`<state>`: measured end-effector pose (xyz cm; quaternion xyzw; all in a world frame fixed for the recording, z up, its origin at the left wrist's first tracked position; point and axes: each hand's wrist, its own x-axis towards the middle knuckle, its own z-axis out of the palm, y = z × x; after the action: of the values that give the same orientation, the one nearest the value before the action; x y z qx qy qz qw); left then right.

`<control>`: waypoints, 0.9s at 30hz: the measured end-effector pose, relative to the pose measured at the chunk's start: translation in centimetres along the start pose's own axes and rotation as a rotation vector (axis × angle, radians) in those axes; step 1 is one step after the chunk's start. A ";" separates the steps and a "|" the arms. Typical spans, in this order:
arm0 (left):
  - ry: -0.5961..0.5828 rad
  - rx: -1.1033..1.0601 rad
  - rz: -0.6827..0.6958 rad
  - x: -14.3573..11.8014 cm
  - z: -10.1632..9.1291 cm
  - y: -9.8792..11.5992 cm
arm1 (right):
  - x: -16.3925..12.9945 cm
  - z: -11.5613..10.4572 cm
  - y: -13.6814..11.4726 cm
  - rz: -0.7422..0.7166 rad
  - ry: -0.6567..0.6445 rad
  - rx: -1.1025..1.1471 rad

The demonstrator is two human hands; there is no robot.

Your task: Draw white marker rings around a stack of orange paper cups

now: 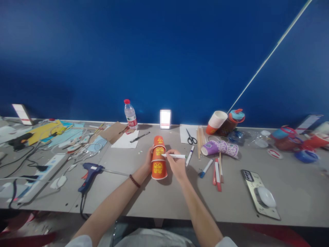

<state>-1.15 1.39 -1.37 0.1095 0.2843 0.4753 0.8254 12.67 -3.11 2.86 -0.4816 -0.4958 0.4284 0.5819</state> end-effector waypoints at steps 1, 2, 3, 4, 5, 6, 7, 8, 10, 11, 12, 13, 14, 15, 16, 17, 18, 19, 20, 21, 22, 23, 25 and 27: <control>0.001 0.002 0.005 0.0 0.0 0.0 | 0.0 0.0 0.0 0.001 0.000 0.005; 0.003 0.003 0.011 0.0 0.0 0.0 | 0.0 0.0 0.1 0.003 -0.001 0.010; 0.005 0.003 0.015 0.1 0.0 0.0 | 0.0 0.0 0.1 0.007 -0.002 0.014; 0.008 0.003 0.018 0.1 -0.1 0.0 | 0.0 0.1 0.1 0.011 -0.001 0.016; 0.008 0.002 0.015 0.1 -0.1 0.0 | 0.0 0.1 0.2 0.013 0.002 0.017; 0.006 0.000 0.009 0.2 -0.1 0.0 | 0.0 0.0 0.2 0.014 0.004 0.015; 0.005 -0.002 0.005 0.2 -0.1 0.0 | 0.1 0.0 0.3 0.012 0.007 0.010; 0.005 -0.002 0.003 0.2 -0.1 0.0 | 0.1 0.0 0.3 0.011 0.009 0.004; 0.008 0.000 0.010 0.2 -0.1 0.0 | 0.1 -0.1 0.3 0.011 0.012 -0.008; 0.013 0.003 0.014 0.2 -0.1 0.0 | 0.2 -0.1 0.3 0.015 0.013 -0.013; 0.016 0.006 0.017 0.1 -0.1 0.0 | 0.2 -0.1 0.2 0.018 0.014 -0.017; 0.018 0.008 0.015 0.1 0.0 0.0 | 0.2 -0.1 0.2 0.020 0.017 -0.018; 0.017 0.010 0.013 0.1 0.0 0.0 | 0.2 -0.1 0.2 0.021 0.020 -0.018; 0.014 0.010 0.011 0.1 0.0 0.0 | 0.2 -0.1 0.2 0.022 0.024 -0.015; 0.011 0.011 0.011 0.1 0.1 0.0 | 0.2 -0.2 0.2 0.027 0.027 -0.008; 0.008 0.013 0.013 0.1 0.1 0.0 | 0.2 -0.2 0.3 0.036 0.030 0.005; 0.009 0.017 0.017 0.0 0.2 0.0 | 0.2 -0.2 0.4 0.048 0.032 0.021; 0.009 0.021 0.023 0.0 0.3 0.0 | 0.2 -0.3 0.6 0.062 0.033 0.039; 0.009 0.025 0.029 0.0 0.4 0.0 | 0.2 -0.3 0.8 0.074 0.039 0.058; 0.007 0.028 0.036 -0.1 0.5 0.0 | 0.3 -0.4 0.9 0.078 0.044 0.072; 0.001 0.029 0.046 -0.1 0.7 0.0 | 0.3 -0.4 1.1 0.080 0.050 0.079; -0.009 0.029 0.056 -0.2 0.8 0.0 | 0.3 -0.5 1.2 0.079 0.055 0.084; -0.029 0.026 0.074 -0.3 0.9 0.0 | 0.3 -0.5 1.1 0.070 0.052 0.082; -0.037 0.024 0.087 -0.3 0.9 0.0 | 0.3 -0.4 0.8 0.054 0.042 0.069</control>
<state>-0.76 1.24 -0.48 0.1404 0.2699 0.5053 0.8075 13.08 -2.77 2.05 -0.4835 -0.4552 0.4507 0.5966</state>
